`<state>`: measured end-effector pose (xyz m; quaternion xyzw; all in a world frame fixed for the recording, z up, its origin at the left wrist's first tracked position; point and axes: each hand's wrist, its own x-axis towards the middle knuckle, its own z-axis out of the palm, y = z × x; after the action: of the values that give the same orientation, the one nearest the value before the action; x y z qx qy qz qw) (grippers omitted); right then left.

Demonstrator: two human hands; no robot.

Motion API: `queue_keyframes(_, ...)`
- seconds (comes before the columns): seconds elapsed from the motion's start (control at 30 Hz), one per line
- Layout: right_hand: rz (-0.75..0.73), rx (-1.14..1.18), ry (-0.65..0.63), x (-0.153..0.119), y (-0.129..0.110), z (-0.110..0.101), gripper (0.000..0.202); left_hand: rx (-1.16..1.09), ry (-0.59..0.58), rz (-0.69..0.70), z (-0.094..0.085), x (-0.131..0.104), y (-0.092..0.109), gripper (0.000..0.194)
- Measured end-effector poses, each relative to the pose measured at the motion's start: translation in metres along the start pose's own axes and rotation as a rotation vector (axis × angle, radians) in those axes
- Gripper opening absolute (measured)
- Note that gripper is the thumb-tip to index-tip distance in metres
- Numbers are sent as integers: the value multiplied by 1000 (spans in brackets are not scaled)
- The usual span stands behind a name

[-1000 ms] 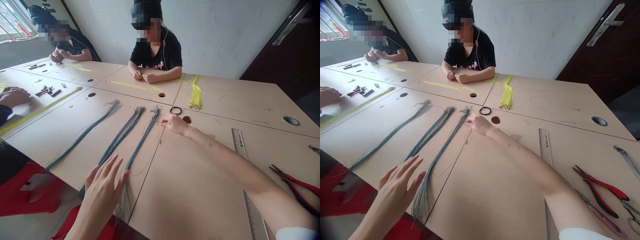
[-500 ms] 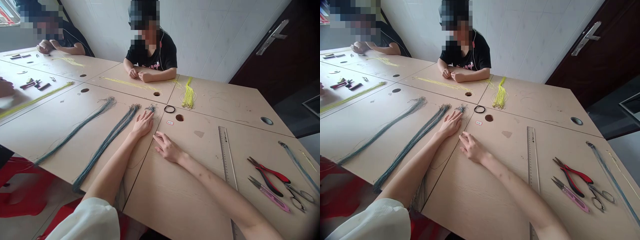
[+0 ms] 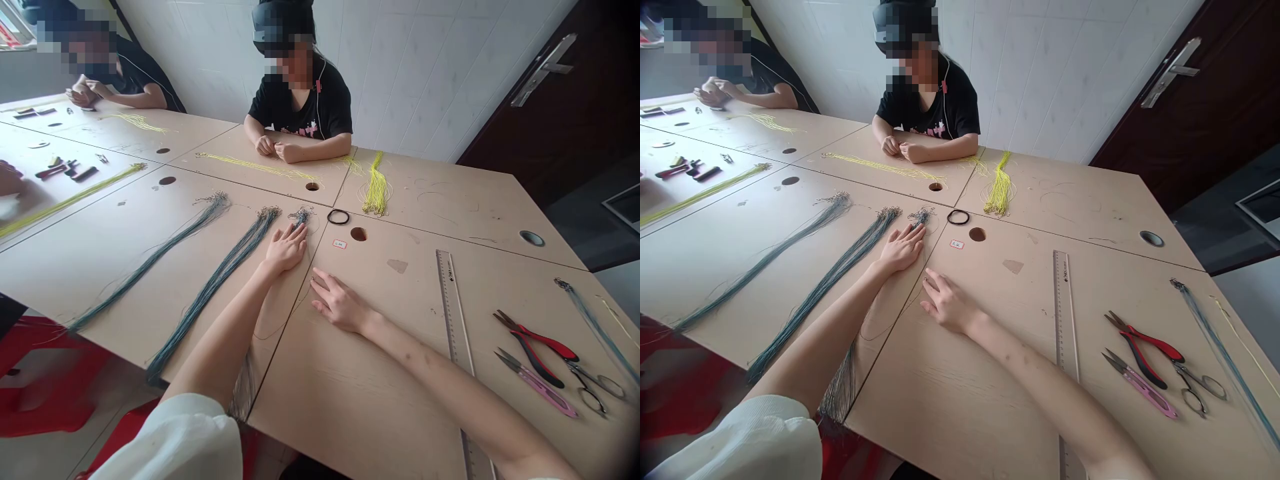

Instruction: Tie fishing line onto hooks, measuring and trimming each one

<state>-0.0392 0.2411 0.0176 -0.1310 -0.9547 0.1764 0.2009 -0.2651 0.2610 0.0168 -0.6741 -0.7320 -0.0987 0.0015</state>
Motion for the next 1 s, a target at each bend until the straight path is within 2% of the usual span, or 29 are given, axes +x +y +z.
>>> queue_keyframes(0.2,21,-1,4,-16,-6,-5,36,-3,-30,-23,-1,1,0,45)
queue_keyframes(0.47,109,-19,100,-11,-3,4,37,-6,-28,-32,0,2,0,45)
queue_keyframes(0.67,107,-54,93,-13,-5,6,34,-13,-35,-36,-1,2,0,45)
queue_keyframes(1.0,107,-114,75,-32,-12,-2,28,-24,-41,-40,-2,3,0,45)
